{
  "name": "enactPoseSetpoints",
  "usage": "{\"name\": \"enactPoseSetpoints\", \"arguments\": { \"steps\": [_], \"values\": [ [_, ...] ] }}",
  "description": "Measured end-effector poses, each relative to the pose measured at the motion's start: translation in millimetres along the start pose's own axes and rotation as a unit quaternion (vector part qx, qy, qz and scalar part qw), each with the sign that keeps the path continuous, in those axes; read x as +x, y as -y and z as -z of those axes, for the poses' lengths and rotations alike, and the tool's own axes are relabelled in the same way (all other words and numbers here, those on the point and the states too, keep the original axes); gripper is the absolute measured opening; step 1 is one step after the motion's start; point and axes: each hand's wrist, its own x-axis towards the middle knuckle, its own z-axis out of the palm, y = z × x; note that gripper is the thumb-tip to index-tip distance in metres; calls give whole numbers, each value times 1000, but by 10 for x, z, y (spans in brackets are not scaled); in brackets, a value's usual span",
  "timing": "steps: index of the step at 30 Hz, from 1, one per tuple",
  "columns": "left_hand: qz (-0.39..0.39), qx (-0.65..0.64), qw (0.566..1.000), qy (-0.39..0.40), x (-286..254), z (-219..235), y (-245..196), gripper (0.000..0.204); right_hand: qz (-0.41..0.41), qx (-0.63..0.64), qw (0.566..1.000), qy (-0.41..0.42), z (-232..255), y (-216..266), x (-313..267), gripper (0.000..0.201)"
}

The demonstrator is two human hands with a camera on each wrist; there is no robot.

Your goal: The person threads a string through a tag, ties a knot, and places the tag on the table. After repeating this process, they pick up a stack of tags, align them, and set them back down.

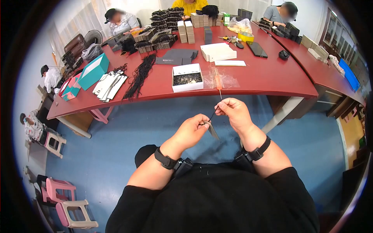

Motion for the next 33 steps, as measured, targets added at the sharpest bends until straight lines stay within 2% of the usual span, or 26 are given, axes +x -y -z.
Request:
{"name": "enactPoseSetpoints", "arguments": {
  "steps": [2, 6, 8, 9, 10, 11, 12, 14, 15, 16, 17, 18, 19, 21, 22, 23, 26, 27, 28, 29, 30, 31, 32, 33],
  "values": [
    [-2, 14, 1000, -19, 7, -4, -1, 16, 76, -144, 986, -32, -21, 29, -14, 11],
    [-28, -1, 999, -36, 21, -24, 33, 14, 77, -123, 989, -21, 6, -1, -8, 11],
    [-30, -2, 999, -38, 13, -11, -53, 15, 5, 118, 993, 19, 3, -41, -6, 10],
    [-30, -2, 999, -40, 16, -8, -100, 15, 4, 118, 993, 20, 17, -73, 9, 10],
    [-29, 5, 999, -25, 25, -10, -145, 15, -27, 234, 967, 94, 39, -114, 15, 10],
    [-27, 11, 1000, -9, 38, -18, -164, 16, -59, 346, 922, 165, 51, -138, 9, 10],
    [-25, 9, 1000, -10, 54, -33, -161, 16, -61, 347, 921, 164, 59, -153, -4, 10],
    [-72, 26, 996, -36, 78, -50, -158, 19, -40, 329, 932, 148, 65, -167, -19, 18],
    [-72, 26, 996, -38, 79, -50, -124, 19, -28, 319, 937, 140, 60, -166, -18, 23],
    [-108, -87, 989, -51, 88, -52, -67, 20, -29, 318, 937, 141, 48, -159, -33, 23],
    [-142, -199, 968, -63, 88, -50, -37, 22, -31, 197, 976, 83, 12, -139, -86, 24],
    [-165, -199, 965, -47, 87, -36, -19, 24, -33, 73, 997, 23, -28, -120, -141, 26],
    [-164, -201, 965, -49, 82, -29, -16, 24, -37, 72, 996, 24, -94, -108, -179, 26],
    [-145, -160, 975, -45, 60, -35, -51, 25, -36, -54, 996, 54, -236, -86, -240, 26],
    [-147, -161, 975, -51, 66, -62, -35, 25, -76, -53, 991, 96, -235, -57, -240, 28],
    [-150, -127, 978, -67, 67, -94, -9, 27, -79, -54, 989, 110, -245, -33, -247, 28],
    [-169, 17, 979, -116, -46, -76, -77, 28, -133, -144, 975, 105, -275, 4, -223, 24],
    [-221, 79, 964, -122, -46, -87, -27, 27, -155, -194, 963, 108, -240, 27, -222, 22],
    [-211, 69, 969, -107, -90, -86, -54, 28, -156, -219, 958, 104, -238, 31, -232, 20],
    [-235, 61, 964, -108, -111, -77, -51, 27, -157, -246, 952, 95, -231, 29, -243, 19],
    [-237, 25, 963, -130, -140, -57, -31, 29, -157, -250, 949, 109, -199, 4, -260, 19],
    [-240, -11, 959, -149, -154, -38, -6, 33, -147, -190, 966, 98, -160, -36, -275, 16],
    [-241, -9, 958, -158, -145, -23, 6, 33, -137, -128, 979, 85, -151, -72, -270, 14],
    [-245, 21, 954, -173, -129, -23, 18, 41, -137, -131, 978, 90, -168, -104, -266, 14]
  ]
}}
